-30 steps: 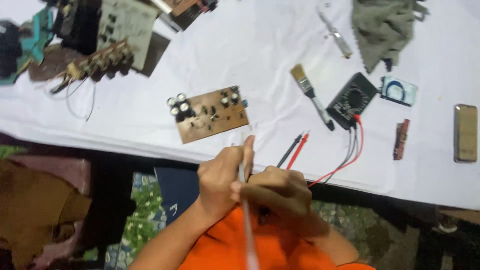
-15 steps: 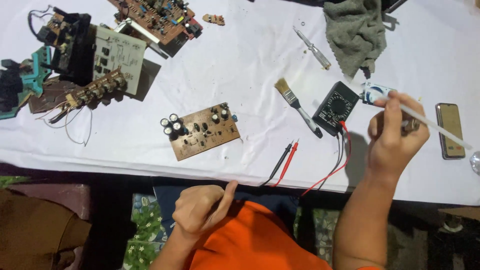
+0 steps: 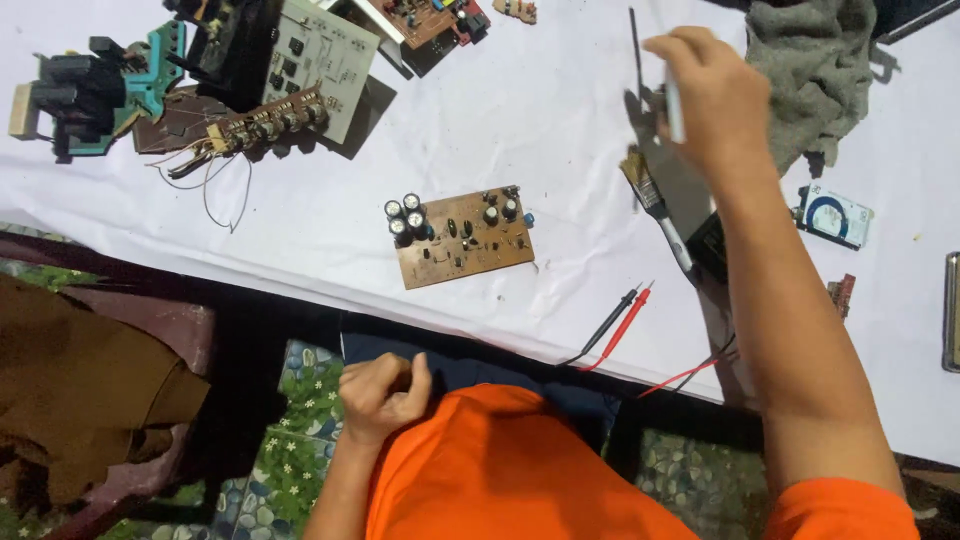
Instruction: Applying hot glue to electronic components on a circuit board by melting a glue stick with a lighter.
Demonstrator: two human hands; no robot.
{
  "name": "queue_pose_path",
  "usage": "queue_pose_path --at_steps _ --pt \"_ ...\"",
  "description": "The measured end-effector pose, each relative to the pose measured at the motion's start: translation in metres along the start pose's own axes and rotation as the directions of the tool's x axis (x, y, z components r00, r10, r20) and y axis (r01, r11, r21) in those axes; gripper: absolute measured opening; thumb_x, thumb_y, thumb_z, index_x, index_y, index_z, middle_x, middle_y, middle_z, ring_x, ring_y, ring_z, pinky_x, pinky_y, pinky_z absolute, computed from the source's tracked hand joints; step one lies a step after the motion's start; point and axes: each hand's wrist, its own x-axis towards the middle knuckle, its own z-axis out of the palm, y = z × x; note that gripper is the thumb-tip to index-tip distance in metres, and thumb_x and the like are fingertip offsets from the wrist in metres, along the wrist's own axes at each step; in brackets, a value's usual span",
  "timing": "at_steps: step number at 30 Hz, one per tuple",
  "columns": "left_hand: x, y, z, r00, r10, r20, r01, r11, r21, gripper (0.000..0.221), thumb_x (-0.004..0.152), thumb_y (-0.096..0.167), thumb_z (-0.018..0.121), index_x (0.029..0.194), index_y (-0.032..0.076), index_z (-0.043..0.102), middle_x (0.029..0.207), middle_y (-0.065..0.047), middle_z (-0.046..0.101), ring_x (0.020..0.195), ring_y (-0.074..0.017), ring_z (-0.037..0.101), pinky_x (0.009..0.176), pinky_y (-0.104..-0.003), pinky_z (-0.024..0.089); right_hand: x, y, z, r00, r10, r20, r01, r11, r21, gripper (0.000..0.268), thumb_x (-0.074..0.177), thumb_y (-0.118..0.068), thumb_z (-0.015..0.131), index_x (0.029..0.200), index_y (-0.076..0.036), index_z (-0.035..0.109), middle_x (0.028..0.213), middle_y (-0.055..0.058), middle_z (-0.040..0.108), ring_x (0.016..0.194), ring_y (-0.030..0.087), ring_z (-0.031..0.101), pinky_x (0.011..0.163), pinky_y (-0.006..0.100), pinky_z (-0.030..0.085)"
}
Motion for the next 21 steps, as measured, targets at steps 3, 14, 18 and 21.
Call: queue_pose_path --at_steps 3,14,18,21 --pt "-0.031 -0.018 -0.004 0.988 -0.147 0.051 0.141 0.985 0.102 0.047 0.088 0.005 0.070 0.063 0.012 0.031 0.053 0.001 0.026 0.037 -0.0123 0.029 0.037 -0.029 0.025 0.020 0.001 0.026 0.951 0.093 0.296 -0.081 0.995 -0.051 0.089 0.061 -0.010 0.090 0.144 -0.010 0.058 0.134 0.015 0.060 0.109 0.039 0.060 0.069 0.055 0.053" --pt "-0.065 -0.052 0.011 0.743 -0.663 0.092 0.626 0.737 0.257 0.042 0.094 0.012 0.062 0.059 0.014 0.039 0.048 0.004 0.032 0.045 -0.0104 0.032 0.045 -0.034 0.025 0.035 0.003 0.016 0.837 0.069 0.543 -0.183 0.970 0.159 0.090 0.079 0.010 0.066 0.164 -0.006 0.039 0.144 0.034 0.050 0.123 0.054 0.041 0.098 0.065 0.028" --pt "-0.077 -0.059 0.027 0.759 -0.650 -0.023 0.600 0.686 0.412 0.029 0.089 0.012 0.059 0.062 0.014 0.050 0.044 -0.001 0.043 0.038 -0.0221 0.042 0.039 -0.040 0.031 0.022 0.002 0.011 0.840 0.116 0.531 -0.203 0.973 0.109 0.090 0.075 0.008 0.061 0.162 -0.001 0.041 0.141 0.038 0.051 0.128 0.054 0.042 0.103 0.064 0.026" --pt "-0.077 -0.058 0.033 0.767 -0.636 -0.082 0.592 0.652 0.474 0.022 0.095 0.017 0.066 0.077 0.010 0.054 0.053 -0.004 0.057 0.044 -0.0281 0.056 0.043 -0.043 0.039 0.006 -0.027 -0.014 0.940 0.010 0.340 -0.057 0.990 0.130 0.076 0.079 0.013 0.057 0.154 0.003 0.049 0.131 0.033 0.055 0.101 0.057 0.048 0.083 0.064 0.036"
